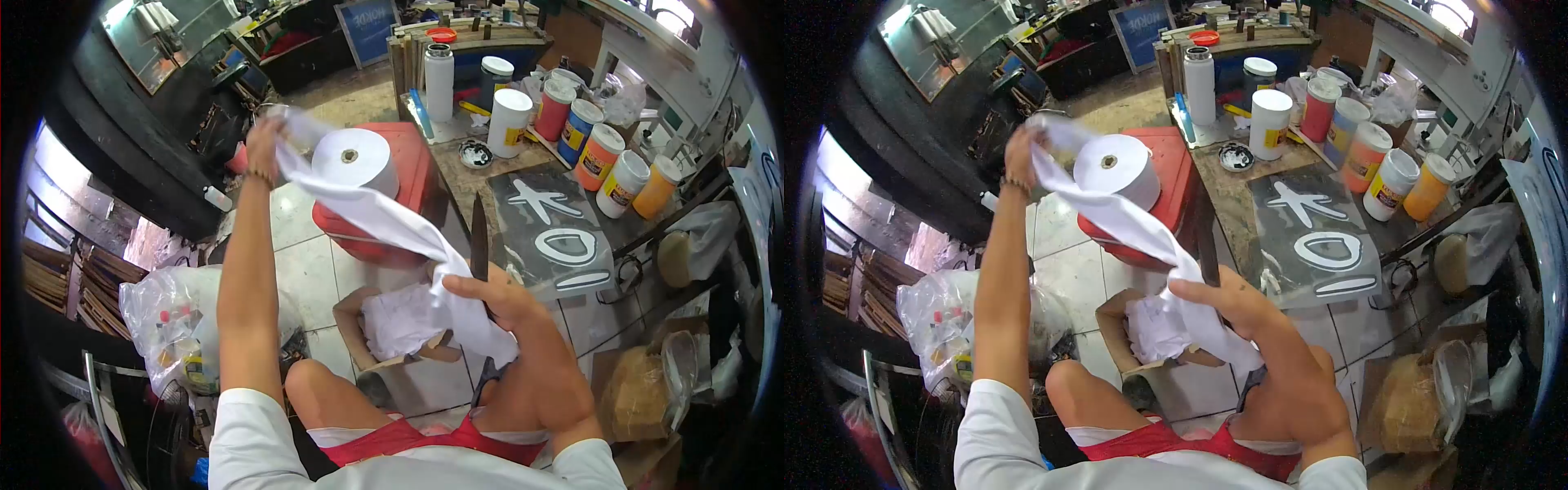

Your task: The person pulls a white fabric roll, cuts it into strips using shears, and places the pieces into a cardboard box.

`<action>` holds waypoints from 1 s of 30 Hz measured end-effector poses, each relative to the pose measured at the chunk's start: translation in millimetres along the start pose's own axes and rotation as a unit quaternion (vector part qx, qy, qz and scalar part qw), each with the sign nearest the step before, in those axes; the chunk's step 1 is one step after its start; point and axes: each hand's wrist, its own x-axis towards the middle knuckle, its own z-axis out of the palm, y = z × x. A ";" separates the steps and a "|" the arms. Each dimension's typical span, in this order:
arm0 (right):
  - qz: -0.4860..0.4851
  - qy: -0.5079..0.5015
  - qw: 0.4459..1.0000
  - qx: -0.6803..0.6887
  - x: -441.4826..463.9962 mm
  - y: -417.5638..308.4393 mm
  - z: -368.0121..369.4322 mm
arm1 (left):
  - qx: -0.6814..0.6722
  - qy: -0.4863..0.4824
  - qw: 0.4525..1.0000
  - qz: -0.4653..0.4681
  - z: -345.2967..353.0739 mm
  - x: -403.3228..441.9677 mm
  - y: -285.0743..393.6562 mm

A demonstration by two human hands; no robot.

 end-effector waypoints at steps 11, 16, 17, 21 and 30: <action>-0.036 0.090 0.986 0.139 5.2 -15.3 -1.2 | -0.001 -0.176 0.981 0.081 32.0 -102.1 109.6; -0.046 0.086 0.988 0.122 8.1 -9.7 -1.7 | 0.093 -0.278 0.945 0.143 10.7 -122.5 167.2; -0.031 0.066 0.991 0.116 11.8 -3.8 -4.9 | 0.178 -0.203 0.939 0.213 32.5 -127.1 180.5; 0.031 0.037 0.997 0.064 15.0 1.8 4.6 | 0.416 -0.168 0.845 0.293 33.9 -66.7 201.7; -0.016 0.048 0.999 0.002 51.4 48.3 37.8 | 0.420 0.006 0.820 0.389 31.4 79.7 160.4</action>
